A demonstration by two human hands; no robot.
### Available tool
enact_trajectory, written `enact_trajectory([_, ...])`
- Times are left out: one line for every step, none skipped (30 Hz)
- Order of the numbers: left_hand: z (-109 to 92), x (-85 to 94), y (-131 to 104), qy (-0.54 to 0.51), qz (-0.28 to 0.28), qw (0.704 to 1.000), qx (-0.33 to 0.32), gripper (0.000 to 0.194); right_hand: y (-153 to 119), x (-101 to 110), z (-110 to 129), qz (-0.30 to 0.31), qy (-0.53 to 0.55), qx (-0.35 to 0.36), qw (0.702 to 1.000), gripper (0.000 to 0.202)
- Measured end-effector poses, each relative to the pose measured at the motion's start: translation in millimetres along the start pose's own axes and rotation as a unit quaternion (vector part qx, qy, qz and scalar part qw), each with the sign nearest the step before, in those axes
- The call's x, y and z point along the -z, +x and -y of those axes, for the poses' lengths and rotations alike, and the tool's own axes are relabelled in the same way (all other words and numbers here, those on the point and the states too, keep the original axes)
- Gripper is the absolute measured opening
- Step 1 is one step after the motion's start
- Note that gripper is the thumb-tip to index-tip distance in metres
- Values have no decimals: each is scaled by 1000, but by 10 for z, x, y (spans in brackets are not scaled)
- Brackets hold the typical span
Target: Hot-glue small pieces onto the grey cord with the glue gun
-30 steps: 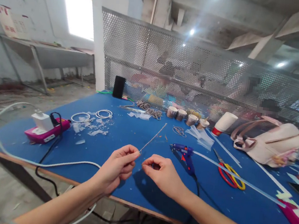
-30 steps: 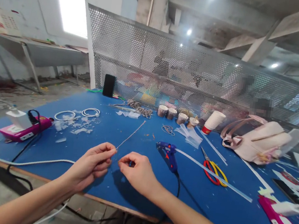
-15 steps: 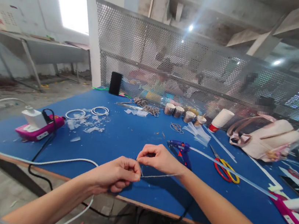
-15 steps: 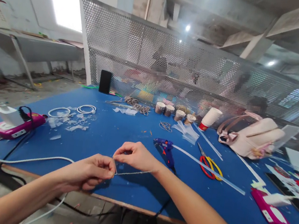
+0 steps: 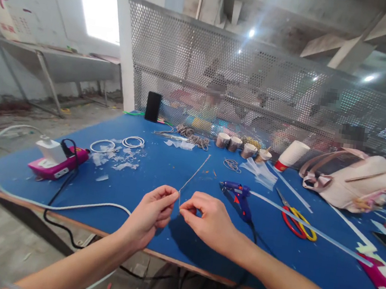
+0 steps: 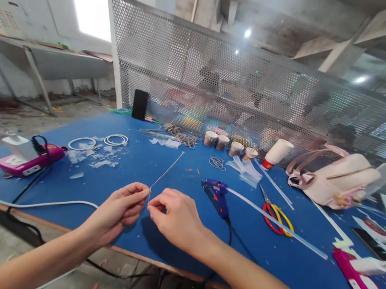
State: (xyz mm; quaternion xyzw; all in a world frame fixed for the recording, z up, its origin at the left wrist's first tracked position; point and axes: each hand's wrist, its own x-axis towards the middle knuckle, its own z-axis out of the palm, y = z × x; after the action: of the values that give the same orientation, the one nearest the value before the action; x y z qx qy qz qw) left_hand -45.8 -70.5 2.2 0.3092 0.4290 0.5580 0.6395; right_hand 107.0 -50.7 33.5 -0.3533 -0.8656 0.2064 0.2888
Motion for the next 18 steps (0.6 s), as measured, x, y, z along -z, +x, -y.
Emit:
enact_trajectory([9, -11, 0, -19, 1, 1000, -5, 28, -34, -55, -16, -20, 29, -19, 999, 14])
enact_trajectory([17, -20, 1, -33, 5, 999, -8, 27, -61, -104, -39, -36, 63, -39, 997, 14])
enact_trajectory([25, -26, 2, -41, 10, 999, -6, 26, -82, -147, -66, -46, 98, -62, 992, 13])
enact_trajectory([31, -29, 3, -45, 17, 999, -3, 25, -97, -183, -95, -51, 136, -88, 985, 12])
enact_trajectory([37, -30, 5, -47, 25, 999, 1, 24, -106, -213, -124, -52, 175, -117, 976, 11])
enact_trajectory([42, -30, 8, -49, 34, 998, 6, 24, -111, -239, -150, -50, 216, -149, 964, 10])
enact_trajectory([47, -29, 11, -51, 43, 998, 11, 23, -114, -261, -172, -49, 258, -181, 948, 10])
enact_trajectory([54, -28, 14, -53, 51, 997, 14, 23, -116, -280, -188, -48, 296, -211, 930, 11])
enact_trajectory([61, -27, 18, -56, 59, 997, 17, 23, -117, -298, -199, -46, 331, -236, 912, 13])
enact_trajectory([67, -28, 21, -59, 66, 996, 19, 24, -120, -313, -205, -44, 360, -256, 896, 14])
enact_trajectory([73, -30, 24, -62, 72, 995, 22, 24, -124, -325, -207, -40, 383, -270, 883, 14])
enact_trajectory([77, -32, 27, -64, 75, 995, 24, 25, -129, -332, -208, -34, 397, -278, 874, 15])
enact_trajectory([78, -36, 30, -65, 77, 995, 25, 26, -138, -332, -210, -28, 402, -280, 871, 16])
enact_trajectory([74, -40, 34, -62, 77, 995, 25, 26, -150, -323, -216, -22, 396, -277, 875, 16])
enact_trajectory([65, -43, 40, -56, 76, 995, 23, 26, -168, -302, -227, -16, 381, -267, 885, 16])
enact_trajectory([50, -45, 49, -48, 74, 996, 17, 26, -192, -269, -244, -15, 354, -250, 901, 16])
enact_trajectory([31, -44, 63, -36, 71, 997, 8, 26, -225, -222, -269, -19, 319, -227, 920, 16])
enact_trajectory([9, -41, 83, -22, 67, 998, -3, 26, -267, -163, -302, -31, 279, -199, 939, 16])
